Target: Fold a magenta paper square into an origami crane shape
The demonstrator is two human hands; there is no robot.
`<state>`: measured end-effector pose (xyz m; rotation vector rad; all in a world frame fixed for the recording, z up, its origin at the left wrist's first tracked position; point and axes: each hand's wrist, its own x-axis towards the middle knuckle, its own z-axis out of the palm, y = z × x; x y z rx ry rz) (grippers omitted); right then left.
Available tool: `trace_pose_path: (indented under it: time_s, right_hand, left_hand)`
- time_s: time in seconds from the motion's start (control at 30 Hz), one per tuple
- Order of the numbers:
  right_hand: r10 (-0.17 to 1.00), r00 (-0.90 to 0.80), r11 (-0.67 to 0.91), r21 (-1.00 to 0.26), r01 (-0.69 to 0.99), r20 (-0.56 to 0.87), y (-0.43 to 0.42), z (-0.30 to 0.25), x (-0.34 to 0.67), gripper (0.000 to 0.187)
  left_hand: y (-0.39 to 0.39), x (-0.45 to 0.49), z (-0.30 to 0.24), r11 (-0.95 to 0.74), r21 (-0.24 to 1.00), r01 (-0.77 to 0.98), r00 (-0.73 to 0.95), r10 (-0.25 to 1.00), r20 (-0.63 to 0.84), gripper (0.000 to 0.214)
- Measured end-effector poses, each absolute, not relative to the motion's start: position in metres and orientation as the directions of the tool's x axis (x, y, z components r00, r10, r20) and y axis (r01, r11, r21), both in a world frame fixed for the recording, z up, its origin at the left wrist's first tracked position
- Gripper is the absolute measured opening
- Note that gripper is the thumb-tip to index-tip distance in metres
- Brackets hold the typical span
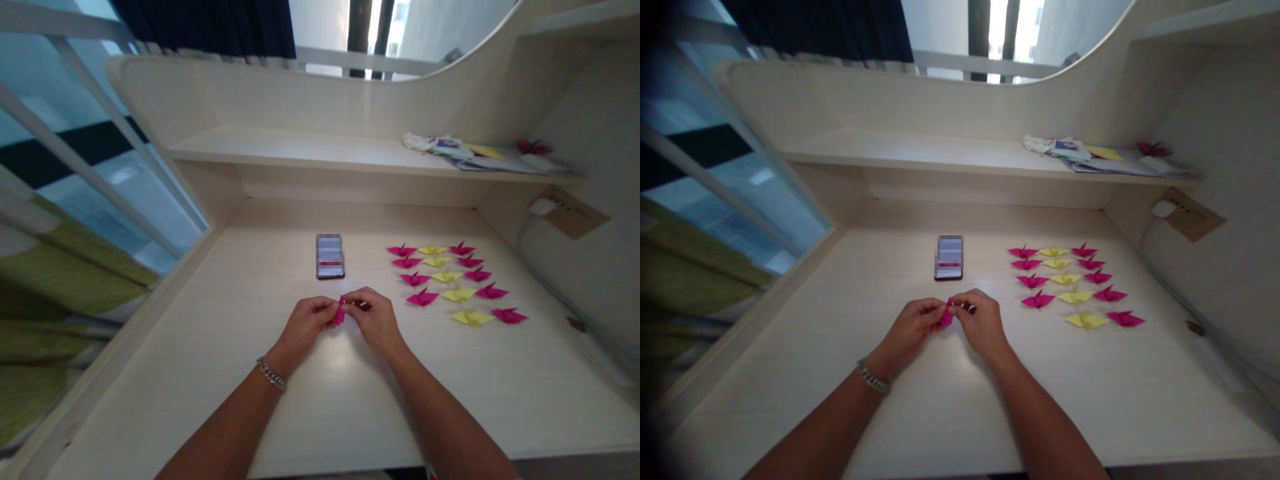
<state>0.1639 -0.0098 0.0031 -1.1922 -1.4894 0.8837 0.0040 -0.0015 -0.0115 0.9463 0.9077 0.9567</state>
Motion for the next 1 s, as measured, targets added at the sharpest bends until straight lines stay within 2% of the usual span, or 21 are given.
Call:
trace_pose_path:
  time_s: [0.3,0.57,0.87,1.0]
  right_hand:
    - [0.98,-0.102,0.194,-0.935,0.297,0.171,-0.006,0.002,0.171,0.004]
    - [0.938,-0.246,0.335,-0.82,0.464,0.244,-0.007,0.004,0.176,0.004]
    - [0.888,-0.263,0.459,-0.699,0.548,0.377,-0.011,0.004,0.171,0.009]
    - [0.876,-0.26,0.477,-0.651,0.59,0.406,-0.012,0.005,0.171,0.01]
  left_hand:
    - [-0.001,0.004,-0.015,0.24,0.959,-0.152,0.315,0.931,-0.183,0.021]
    - [0.0,0.003,-0.012,0.15,0.989,-0.018,0.325,0.936,-0.136,0.025]
    - [-0.003,0.012,-0.008,0.176,0.977,-0.125,0.193,0.97,-0.15,0.024]
    - [-0.003,0.014,-0.01,0.196,0.954,-0.228,0.2,0.968,-0.151,0.022]
